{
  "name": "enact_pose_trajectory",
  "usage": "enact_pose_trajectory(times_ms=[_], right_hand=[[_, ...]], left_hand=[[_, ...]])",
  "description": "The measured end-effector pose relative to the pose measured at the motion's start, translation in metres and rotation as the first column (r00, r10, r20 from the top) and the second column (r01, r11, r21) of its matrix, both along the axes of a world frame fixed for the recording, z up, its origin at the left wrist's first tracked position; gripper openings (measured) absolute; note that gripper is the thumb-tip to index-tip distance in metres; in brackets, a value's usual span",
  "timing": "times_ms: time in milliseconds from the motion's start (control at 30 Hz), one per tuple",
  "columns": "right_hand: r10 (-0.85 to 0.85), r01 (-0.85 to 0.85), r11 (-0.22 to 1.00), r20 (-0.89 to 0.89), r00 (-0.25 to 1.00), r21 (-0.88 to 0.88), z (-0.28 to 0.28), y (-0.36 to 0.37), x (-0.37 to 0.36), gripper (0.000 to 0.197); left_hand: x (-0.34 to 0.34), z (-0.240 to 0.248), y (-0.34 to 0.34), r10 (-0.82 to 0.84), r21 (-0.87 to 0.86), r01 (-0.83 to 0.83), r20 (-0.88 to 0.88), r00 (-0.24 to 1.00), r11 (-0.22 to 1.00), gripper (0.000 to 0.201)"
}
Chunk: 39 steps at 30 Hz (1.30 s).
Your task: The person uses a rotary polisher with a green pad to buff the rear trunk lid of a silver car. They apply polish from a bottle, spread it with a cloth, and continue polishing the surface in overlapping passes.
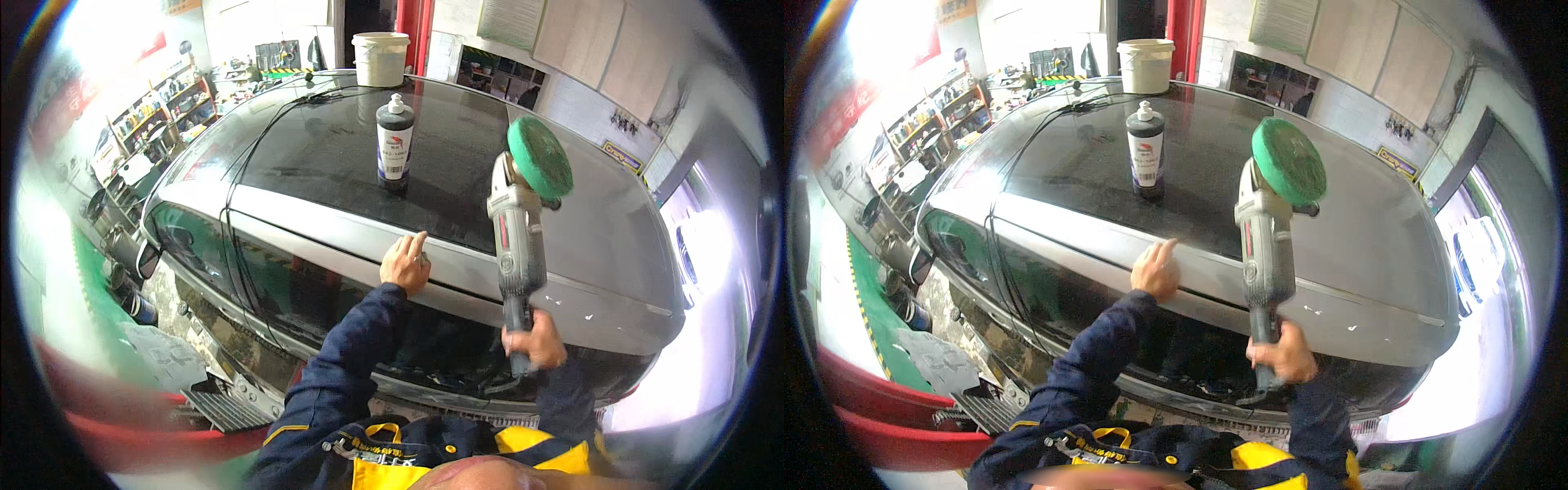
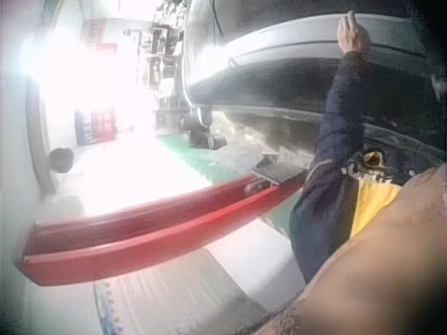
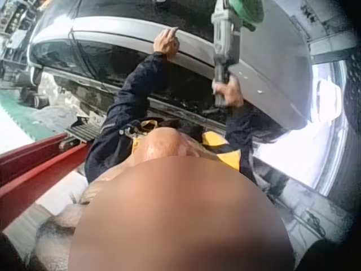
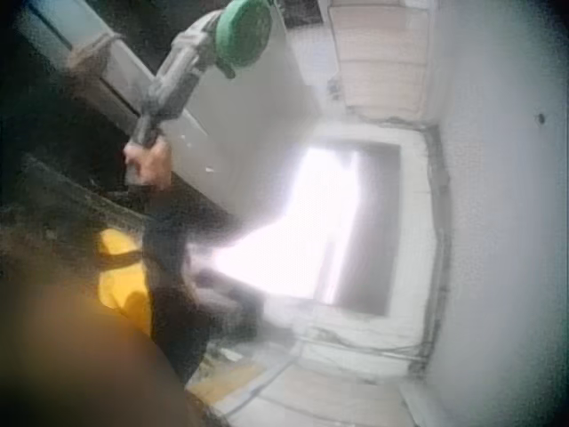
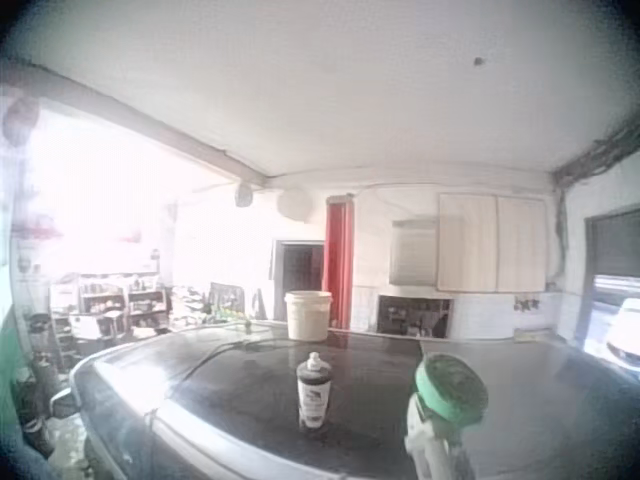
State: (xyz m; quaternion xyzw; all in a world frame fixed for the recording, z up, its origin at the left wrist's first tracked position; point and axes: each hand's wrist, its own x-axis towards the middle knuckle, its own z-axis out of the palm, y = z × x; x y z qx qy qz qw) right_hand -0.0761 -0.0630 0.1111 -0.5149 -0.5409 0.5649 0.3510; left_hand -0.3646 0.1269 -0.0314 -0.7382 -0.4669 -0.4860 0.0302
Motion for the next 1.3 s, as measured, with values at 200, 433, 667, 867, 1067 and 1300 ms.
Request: enact_pose_trajectory(times_ms=[200, 433, 667, 867, 1067, 1300], right_hand=[[0.018, -0.018, 1.0, 0.039, 0.999, -0.006, 0.017, -0.161, -0.005, 0.042], [0.345, -0.347, 0.934, -0.041, 0.938, -0.086, 0.0, -0.239, 0.003, 0.078], [0.634, -0.693, 0.708, -0.309, 0.709, -0.138, -0.014, -0.255, 0.005, 0.088], [0.763, -0.949, 0.298, -0.573, 0.299, -0.099, -0.03, -0.224, 0.002, 0.098], [0.732, -0.84, 0.44, -0.415, 0.54, -0.317, -0.039, -0.225, 0.027, 0.09], [0.686, -0.591, 0.56, -0.075, 0.724, -0.581, -0.121, -0.223, 0.082, 0.083]], left_hand=[[0.001, 0.03, -0.017, 0.006, -0.332, 0.166, 0.461, 0.887, 0.929, 0.051], [-0.052, 0.075, -0.19, -0.324, 0.16, 0.922, 0.945, -0.041, 0.351, 0.061], [-0.104, 0.142, -0.31, -0.47, -0.27, 0.908, 0.787, 0.4, 0.321, 0.07], [-0.13, 0.131, -0.343, -0.498, -0.326, 0.864, 0.714, 0.492, 0.385, 0.056], [-0.118, 0.108, -0.398, -0.115, -0.479, 0.853, 0.854, 0.507, 0.206, 0.081], [-0.09, 0.047, -0.438, -0.109, -0.587, 0.795, 0.789, 0.604, 0.152, 0.05]])
